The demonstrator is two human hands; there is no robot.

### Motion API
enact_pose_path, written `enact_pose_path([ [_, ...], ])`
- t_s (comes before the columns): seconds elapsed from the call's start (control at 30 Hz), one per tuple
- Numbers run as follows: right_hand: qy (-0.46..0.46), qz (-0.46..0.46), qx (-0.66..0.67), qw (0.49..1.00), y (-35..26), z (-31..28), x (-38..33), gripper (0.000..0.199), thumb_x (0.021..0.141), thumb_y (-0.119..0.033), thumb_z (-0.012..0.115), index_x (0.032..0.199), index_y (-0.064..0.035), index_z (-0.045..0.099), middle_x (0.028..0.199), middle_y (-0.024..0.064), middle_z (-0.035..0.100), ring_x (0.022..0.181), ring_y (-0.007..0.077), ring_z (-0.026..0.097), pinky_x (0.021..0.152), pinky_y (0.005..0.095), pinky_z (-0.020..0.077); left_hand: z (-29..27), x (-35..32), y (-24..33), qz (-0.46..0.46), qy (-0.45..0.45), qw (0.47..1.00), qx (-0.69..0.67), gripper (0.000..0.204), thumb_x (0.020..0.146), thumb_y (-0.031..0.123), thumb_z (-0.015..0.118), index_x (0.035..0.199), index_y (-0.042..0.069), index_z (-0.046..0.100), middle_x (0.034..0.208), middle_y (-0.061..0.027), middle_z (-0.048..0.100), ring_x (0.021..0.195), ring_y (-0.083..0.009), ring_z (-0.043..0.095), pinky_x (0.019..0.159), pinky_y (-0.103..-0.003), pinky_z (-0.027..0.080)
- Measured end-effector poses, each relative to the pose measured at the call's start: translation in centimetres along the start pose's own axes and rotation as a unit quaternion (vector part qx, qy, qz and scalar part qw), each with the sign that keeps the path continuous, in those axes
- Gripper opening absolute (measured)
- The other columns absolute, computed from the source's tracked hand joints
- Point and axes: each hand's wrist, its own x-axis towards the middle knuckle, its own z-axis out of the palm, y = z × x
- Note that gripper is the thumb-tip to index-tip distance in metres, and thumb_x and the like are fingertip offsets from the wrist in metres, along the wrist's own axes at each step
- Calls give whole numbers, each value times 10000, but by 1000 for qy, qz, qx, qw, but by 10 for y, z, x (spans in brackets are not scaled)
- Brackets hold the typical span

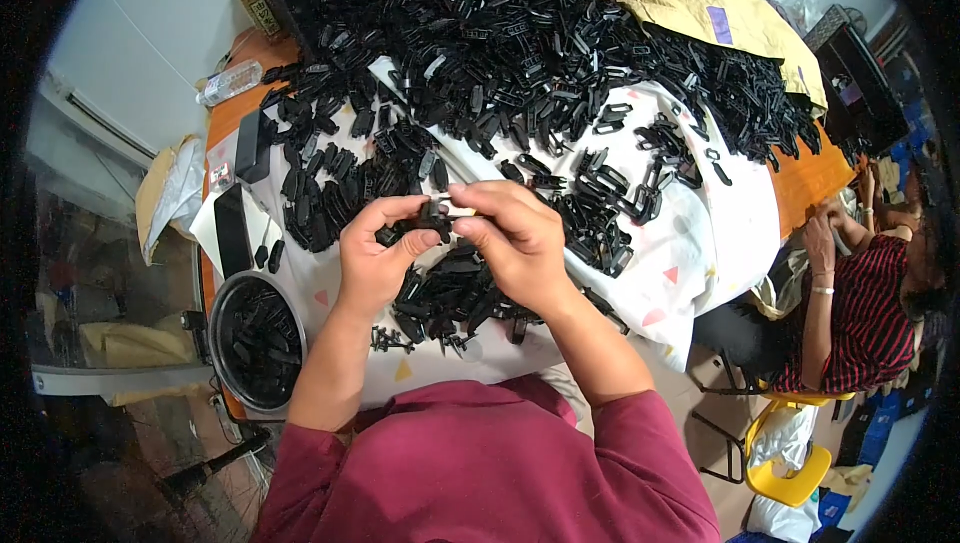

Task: The recorder is assembling small black plastic components by snapping pieces together at a workbench.

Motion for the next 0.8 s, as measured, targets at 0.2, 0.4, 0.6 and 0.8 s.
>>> enact_pose_path([
  [0.2,-42,7,-77,996,-8,-2,0,258,721,18,635,978,5,613,869,124,609,742,205,595,652,267,470,-2,-3,4,1,33,999,32,259,721,87,704,941,-3,602,876,-58,635,757,-103,580,704,-227,458],
  [0.4,-22,-15,-119,992,-2,7,-11,329,706,65,629,1015,-43,609,870,116,589,705,194,579,602,255,466,8,-11,-10,-98,58,991,-71,284,737,126,699,976,5,606,885,-36,619,741,-71,544,623,-217,435],
  [0.6,45,88,-162,982,5,23,-24,306,796,-37,588,1099,-16,550,1003,114,539,762,141,556,656,247,461,23,-7,-16,-232,117,916,-304,274,780,116,651,1016,-9,587,910,-52,605,694,-66,527,609,-193,432],
  [0.8,-170,347,147,911,19,14,-6,204,823,-117,596,970,22,565,737,4,590,690,98,556,659,216,452,-3,-17,-11,-225,128,930,-260,246,838,154,567,1027,-3,556,889,-76,616,686,-102,537,591,-204,434],
])
